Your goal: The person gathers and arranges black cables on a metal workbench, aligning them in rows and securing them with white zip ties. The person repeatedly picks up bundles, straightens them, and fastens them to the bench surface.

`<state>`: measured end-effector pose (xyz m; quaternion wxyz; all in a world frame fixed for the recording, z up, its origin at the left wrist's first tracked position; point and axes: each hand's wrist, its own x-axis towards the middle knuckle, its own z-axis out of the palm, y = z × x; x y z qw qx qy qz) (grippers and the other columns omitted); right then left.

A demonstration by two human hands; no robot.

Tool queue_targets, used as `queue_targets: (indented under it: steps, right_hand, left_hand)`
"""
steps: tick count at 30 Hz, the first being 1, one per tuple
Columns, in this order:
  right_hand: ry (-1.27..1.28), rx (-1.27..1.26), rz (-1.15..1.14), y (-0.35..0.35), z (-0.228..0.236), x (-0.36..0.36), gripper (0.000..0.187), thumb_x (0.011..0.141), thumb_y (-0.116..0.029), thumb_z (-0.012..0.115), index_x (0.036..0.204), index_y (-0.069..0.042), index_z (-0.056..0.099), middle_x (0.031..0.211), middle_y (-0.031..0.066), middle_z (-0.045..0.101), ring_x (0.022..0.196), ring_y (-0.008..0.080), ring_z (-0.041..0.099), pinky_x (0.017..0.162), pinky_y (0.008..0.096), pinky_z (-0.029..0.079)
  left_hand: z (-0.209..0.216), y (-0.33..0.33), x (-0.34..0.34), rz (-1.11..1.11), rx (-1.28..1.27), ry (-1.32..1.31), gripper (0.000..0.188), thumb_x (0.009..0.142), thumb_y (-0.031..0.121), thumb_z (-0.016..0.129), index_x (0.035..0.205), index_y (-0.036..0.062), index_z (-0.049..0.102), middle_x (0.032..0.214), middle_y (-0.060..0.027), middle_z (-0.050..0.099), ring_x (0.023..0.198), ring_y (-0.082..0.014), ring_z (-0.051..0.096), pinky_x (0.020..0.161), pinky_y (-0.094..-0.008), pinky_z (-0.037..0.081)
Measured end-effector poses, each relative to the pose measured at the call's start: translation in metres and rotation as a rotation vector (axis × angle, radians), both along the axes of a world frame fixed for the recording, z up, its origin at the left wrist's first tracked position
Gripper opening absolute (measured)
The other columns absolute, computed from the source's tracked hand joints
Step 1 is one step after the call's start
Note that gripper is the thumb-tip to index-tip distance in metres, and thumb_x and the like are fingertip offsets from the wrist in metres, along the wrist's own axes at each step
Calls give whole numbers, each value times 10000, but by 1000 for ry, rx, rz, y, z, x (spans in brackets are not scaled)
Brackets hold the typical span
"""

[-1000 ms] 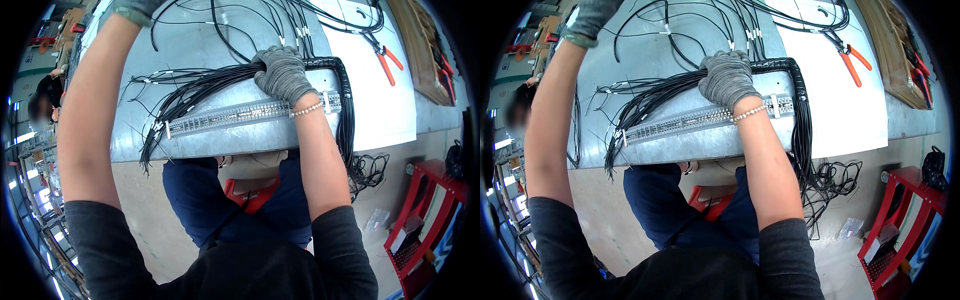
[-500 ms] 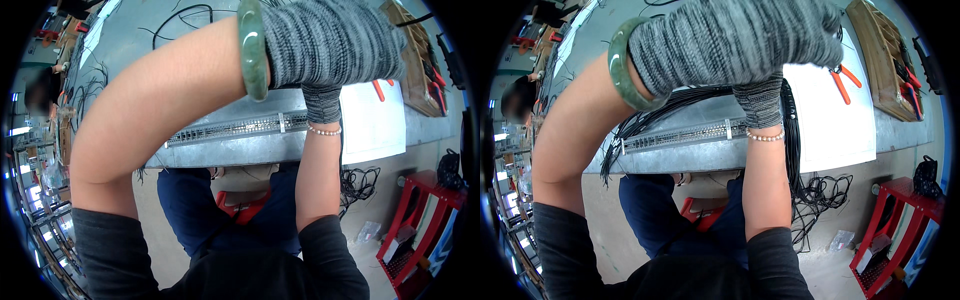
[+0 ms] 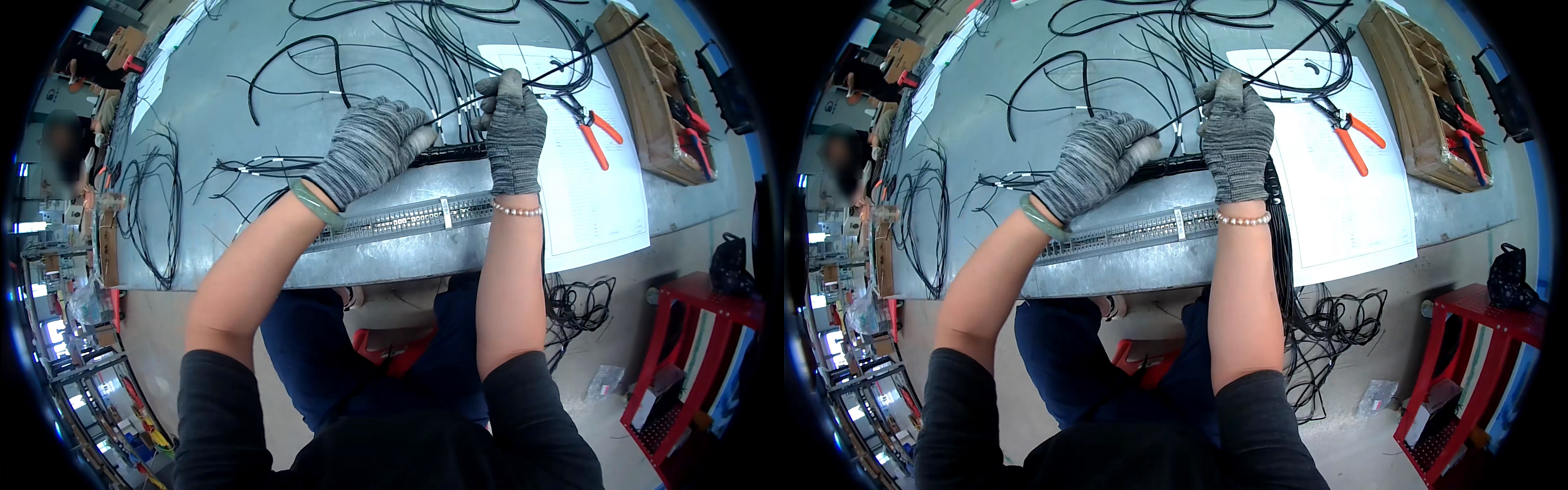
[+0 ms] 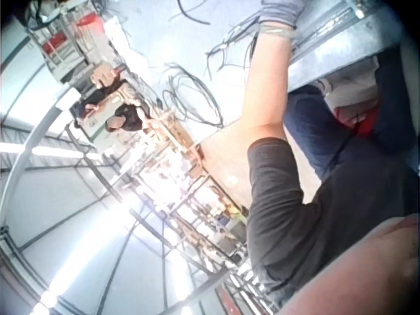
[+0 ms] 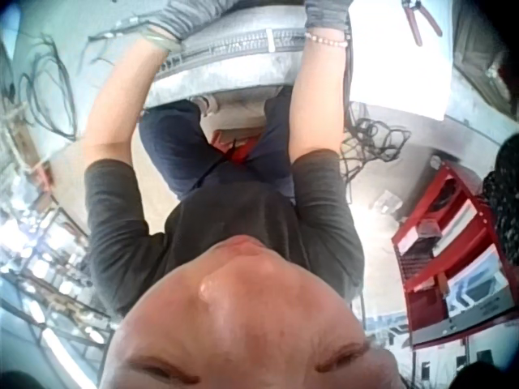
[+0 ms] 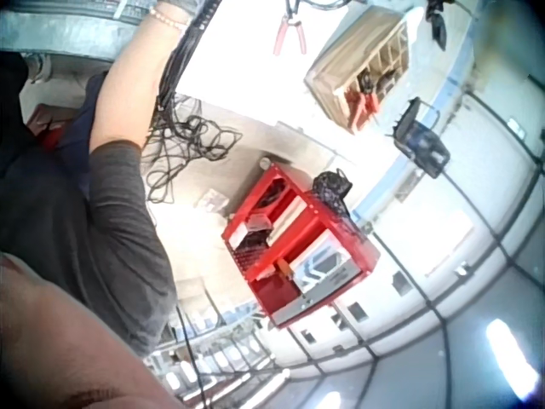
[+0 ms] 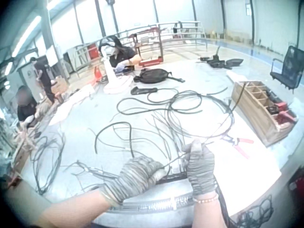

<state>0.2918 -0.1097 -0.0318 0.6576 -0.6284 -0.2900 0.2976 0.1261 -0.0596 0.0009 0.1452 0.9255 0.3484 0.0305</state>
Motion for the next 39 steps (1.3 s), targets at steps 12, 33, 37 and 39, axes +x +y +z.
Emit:
queue_targets:
  steps: [12, 33, 37, 39]
  right_hand:
    - [339, 302, -89, 0, -10, 4, 508, 951, -448, 490, 913, 44, 614, 644, 63, 575, 512, 105, 570, 517, 235, 513]
    - [-872, -533, 590, -6, -52, -28, 266, 748, -251, 724, 975, -132, 655, 967, 115, 632, 917, 271, 625, 846, 383, 494]
    - [-844, -543, 629, -4, -53, -25, 269, 747, -234, 724, 971, -108, 643, 949, 111, 639, 918, 265, 627, 849, 380, 493]
    - [-841, -549, 639, -3, -51, -28, 268, 753, -231, 722, 979, -108, 645, 959, 108, 639, 923, 258, 628, 857, 374, 493]
  left_hand:
    - [-67, 16, -31, 340, -144, 7, 385, 950, 387, 445, 1018, 66, 648, 933, -176, 645, 913, -331, 606, 844, -424, 457]
    - [-75, 45, 0, 391, -318, 15, 432, 889, 414, 509, 906, 13, 670, 878, -218, 652, 873, -355, 626, 826, -436, 475]
    - [-72, 39, 8, 523, -505, -185, 390, 879, 393, 542, 895, 29, 682, 816, -159, 676, 798, -285, 650, 796, -391, 491]
    - [-88, 46, 3, 655, -669, -346, 358, 887, 349, 565, 958, 16, 674, 822, -122, 690, 769, -224, 656, 777, -354, 499]
